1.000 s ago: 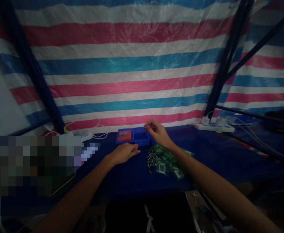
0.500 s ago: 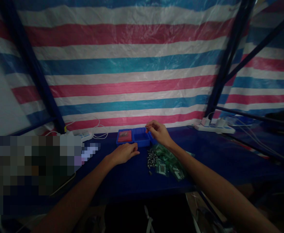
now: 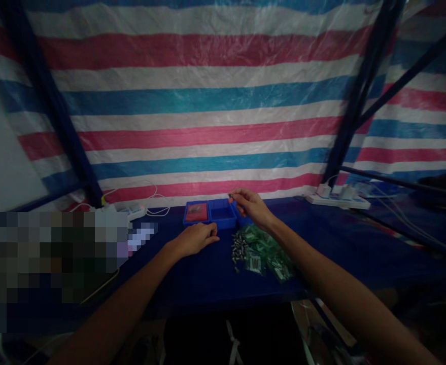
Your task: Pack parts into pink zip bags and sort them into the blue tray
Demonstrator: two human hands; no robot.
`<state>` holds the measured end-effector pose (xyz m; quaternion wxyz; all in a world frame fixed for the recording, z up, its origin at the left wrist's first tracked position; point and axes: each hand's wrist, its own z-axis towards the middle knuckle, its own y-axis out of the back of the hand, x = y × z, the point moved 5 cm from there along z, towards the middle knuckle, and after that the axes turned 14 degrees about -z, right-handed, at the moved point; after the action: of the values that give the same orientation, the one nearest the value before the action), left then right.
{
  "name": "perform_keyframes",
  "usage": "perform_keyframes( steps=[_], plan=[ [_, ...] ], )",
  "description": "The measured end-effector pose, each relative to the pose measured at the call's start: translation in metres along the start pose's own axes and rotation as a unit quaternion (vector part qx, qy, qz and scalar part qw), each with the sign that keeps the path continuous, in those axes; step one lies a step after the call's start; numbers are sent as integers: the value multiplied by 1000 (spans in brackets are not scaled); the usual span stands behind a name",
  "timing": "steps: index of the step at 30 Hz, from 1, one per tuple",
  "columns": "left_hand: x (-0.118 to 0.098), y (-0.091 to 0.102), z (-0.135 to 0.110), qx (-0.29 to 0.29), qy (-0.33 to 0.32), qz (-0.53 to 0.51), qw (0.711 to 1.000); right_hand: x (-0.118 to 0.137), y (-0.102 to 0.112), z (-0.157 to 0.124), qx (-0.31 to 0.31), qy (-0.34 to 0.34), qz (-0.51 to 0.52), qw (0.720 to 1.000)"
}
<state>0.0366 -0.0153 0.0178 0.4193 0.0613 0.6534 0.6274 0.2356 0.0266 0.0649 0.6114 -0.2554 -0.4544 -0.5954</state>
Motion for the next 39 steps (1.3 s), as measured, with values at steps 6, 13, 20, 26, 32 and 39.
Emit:
perform_keyframes(
  steps=[6, 13, 20, 26, 32, 39],
  plan=[
    [3, -1, 1, -2, -6, 1, 1000, -3, 0, 0, 11, 10, 6, 1000],
    [1, -1, 0, -4, -5, -1, 1000, -5, -3, 0, 48, 4, 8, 999],
    [3, -2, 1, 0, -2, 0, 1000, -1, -4, -1, 58, 6, -21, 998],
    [3, -1, 2, 3, 0, 0, 1000, 3, -5, -2, 64, 12, -32, 997],
    [3, -1, 1, 4, -4, -1, 1000, 4, -3, -2, 54, 6, -32, 998],
    [2, 0, 1, 4, 2, 0, 1000, -4, -2, 0, 28, -30, -19, 999]
  ],
)
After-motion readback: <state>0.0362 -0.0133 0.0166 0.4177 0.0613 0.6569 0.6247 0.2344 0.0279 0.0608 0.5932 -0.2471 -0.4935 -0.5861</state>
